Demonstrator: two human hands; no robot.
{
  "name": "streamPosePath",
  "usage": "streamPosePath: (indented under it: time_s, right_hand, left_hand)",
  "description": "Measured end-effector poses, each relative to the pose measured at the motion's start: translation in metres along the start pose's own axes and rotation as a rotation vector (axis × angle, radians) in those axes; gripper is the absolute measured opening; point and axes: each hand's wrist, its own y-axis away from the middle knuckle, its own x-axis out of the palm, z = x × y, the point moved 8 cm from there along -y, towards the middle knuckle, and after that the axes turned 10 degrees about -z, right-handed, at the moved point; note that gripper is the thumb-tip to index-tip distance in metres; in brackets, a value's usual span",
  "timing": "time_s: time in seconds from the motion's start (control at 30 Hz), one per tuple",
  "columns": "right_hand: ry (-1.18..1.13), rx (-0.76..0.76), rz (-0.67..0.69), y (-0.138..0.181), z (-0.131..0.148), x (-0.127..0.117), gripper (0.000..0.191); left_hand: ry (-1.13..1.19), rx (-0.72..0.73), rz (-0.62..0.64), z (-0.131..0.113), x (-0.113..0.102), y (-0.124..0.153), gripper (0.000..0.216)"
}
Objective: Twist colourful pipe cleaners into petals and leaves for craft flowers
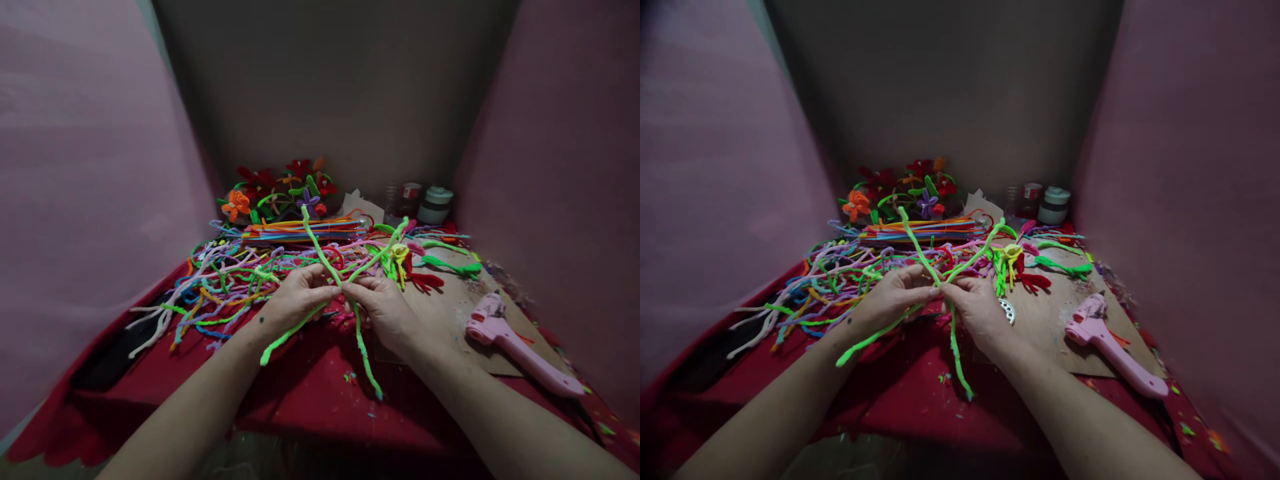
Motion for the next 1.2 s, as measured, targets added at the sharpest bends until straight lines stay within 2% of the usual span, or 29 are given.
streamPosePath:
  time_s: [0.23, 0.37, 0.47, 0.63, 0.73, 0.9, 1.03, 1.1, 1.2]
  right_hand:
    - [0.0, 0.05, 0.044, -0.002, -0.009, 0.0, 0.025]
    - [-0.01, 0.051, 0.065, -0.004, -0.011, 0.0, 0.025]
    - [-0.069, 0.051, 0.097, -0.005, -0.011, 0.001, 0.021]
    - [-0.094, 0.172, 0.169, 0.0, -0.02, 0.009, 0.013]
    - [-0.104, 0.204, 0.188, 0.004, -0.019, 0.014, 0.014]
    - [-0.208, 0.206, 0.319, 0.009, -0.012, 0.027, 0.021]
    - [-0.273, 0.257, 0.409, 0.011, -0.014, 0.029, 0.038]
    - [-0.27, 0.227, 0.393, 0.009, -0.014, 0.027, 0.032]
    - [-0.275, 0.225, 0.332, 0.007, -0.016, 0.022, 0.016]
  left_hand:
    - [-0.157, 0.061, 0.017, -0.006, -0.005, 0.003, 0.021]
    - [-0.257, 0.134, -0.047, -0.008, -0.006, 0.004, 0.02]
    - [-0.354, 0.309, -0.13, -0.018, -0.008, 0.007, 0.017]
    - [-0.629, 0.729, -0.293, -0.036, -0.011, 0.02, 0.012]
    - [-0.826, 0.916, -0.301, -0.038, 0.0, 0.027, 0.014]
    - [-1.175, 1.151, -0.329, -0.041, 0.02, 0.041, 0.017]
    - [-1.348, 1.188, -0.238, -0.038, 0.03, 0.044, 0.021]
    - [-1.315, 1.156, -0.21, -0.036, 0.028, 0.042, 0.021]
    - [-1.131, 1.034, -0.157, -0.033, 0.019, 0.035, 0.019]
